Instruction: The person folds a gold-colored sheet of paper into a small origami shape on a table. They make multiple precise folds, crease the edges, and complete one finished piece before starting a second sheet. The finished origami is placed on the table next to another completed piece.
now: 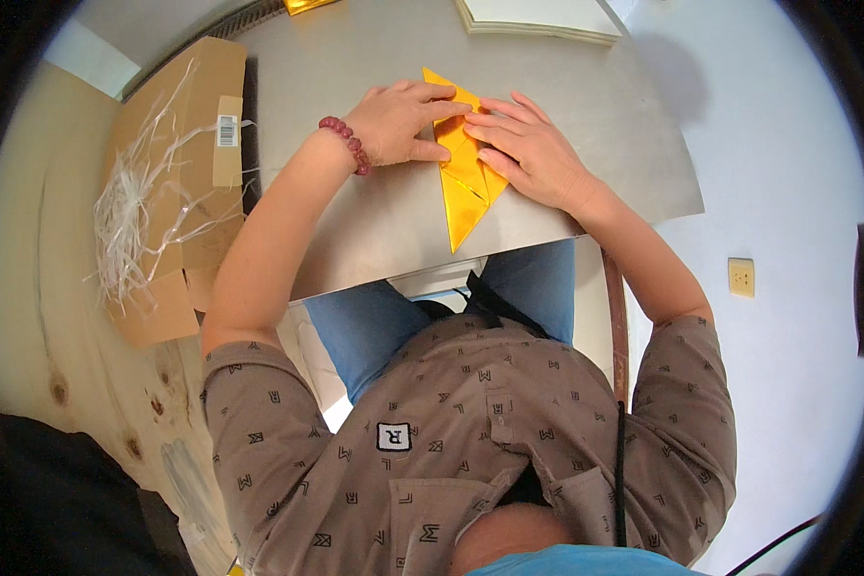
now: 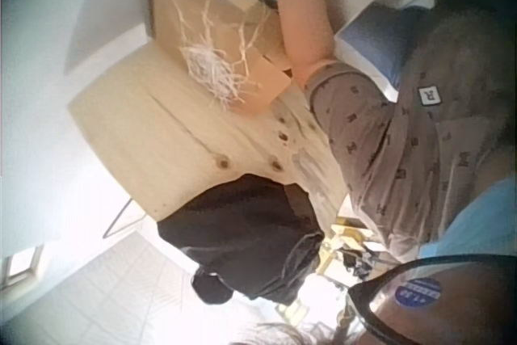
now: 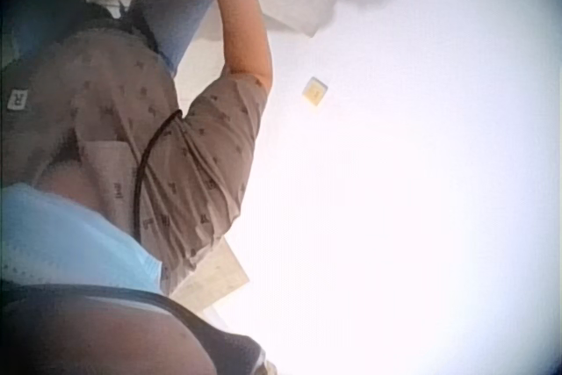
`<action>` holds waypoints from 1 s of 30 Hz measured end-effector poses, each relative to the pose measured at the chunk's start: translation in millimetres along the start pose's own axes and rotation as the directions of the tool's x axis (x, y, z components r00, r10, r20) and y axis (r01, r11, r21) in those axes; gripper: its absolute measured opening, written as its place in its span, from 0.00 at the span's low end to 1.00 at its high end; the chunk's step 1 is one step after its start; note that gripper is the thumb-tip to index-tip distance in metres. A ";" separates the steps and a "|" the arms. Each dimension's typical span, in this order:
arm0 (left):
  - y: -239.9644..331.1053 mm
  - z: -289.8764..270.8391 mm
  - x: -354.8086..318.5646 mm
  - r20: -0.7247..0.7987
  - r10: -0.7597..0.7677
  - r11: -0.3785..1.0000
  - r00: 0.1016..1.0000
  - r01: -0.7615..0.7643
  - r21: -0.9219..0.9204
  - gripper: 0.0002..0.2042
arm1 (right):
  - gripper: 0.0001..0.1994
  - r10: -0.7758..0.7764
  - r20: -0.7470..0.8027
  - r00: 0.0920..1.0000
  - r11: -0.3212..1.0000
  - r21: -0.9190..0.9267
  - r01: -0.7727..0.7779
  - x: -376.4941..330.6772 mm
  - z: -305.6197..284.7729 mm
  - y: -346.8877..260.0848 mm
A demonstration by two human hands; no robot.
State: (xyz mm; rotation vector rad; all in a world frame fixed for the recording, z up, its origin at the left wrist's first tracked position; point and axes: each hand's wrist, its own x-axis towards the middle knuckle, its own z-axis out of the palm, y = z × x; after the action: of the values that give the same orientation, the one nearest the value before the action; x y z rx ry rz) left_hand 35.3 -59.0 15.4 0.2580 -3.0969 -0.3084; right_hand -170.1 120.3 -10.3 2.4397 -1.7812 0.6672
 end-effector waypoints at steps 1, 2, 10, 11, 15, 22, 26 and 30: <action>0.0 -0.7 1.5 0.006 0.005 1.000 1.000 -0.005 0.006 0.33 | 0.18 -0.016 -0.001 1.000 1.000 0.006 0.016 -2.8 -3.0 -2.1; 0.2 -1.5 3.2 0.021 0.002 1.000 1.000 -0.002 0.014 0.33 | 0.18 -0.026 0.004 1.000 1.000 0.010 0.026 -6.1 -6.0 -4.6; -1.1 -4.8 11.5 0.062 -0.007 1.000 0.998 0.006 0.007 0.31 | 0.17 -0.063 0.005 0.998 0.993 0.098 0.062 -44.7 -17.9 -40.7; -1.6 -4.1 10.5 0.062 -0.006 1.000 0.998 0.004 0.020 0.31 | 0.17 -0.053 0.005 0.999 0.992 0.111 0.052 -49.7 -19.3 -45.9; -1.2 1.5 6.0 0.021 -0.015 1.000 1.000 0.015 0.020 0.32 | 0.18 -0.033 -0.004 0.999 0.992 0.122 0.033 -57.1 -22.2 -58.2; 14.2 10.6 -14.4 -0.075 0.016 1.000 0.997 -0.016 0.000 0.35 | 0.22 -0.066 -0.034 0.997 0.989 0.132 0.070 -62.8 -24.4 -67.8; 29.5 22.4 -29.2 -0.145 0.027 0.999 0.989 -0.034 -0.042 0.38 | 0.26 -0.060 -0.035 0.998 0.980 0.190 0.065 -69.7 -25.3 -72.4; 33.2 23.5 -33.7 -0.175 0.045 0.998 0.984 -0.052 -0.039 0.40 | 0.24 0.037 -0.092 0.995 0.994 0.103 -0.028 -66.8 -20.4 -78.5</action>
State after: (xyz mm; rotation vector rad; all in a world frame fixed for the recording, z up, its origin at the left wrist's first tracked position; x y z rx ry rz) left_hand 62.3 -16.7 -1.1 0.1964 -2.9157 -0.3322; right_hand -120.7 212.5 0.2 2.4021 -1.7976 0.8814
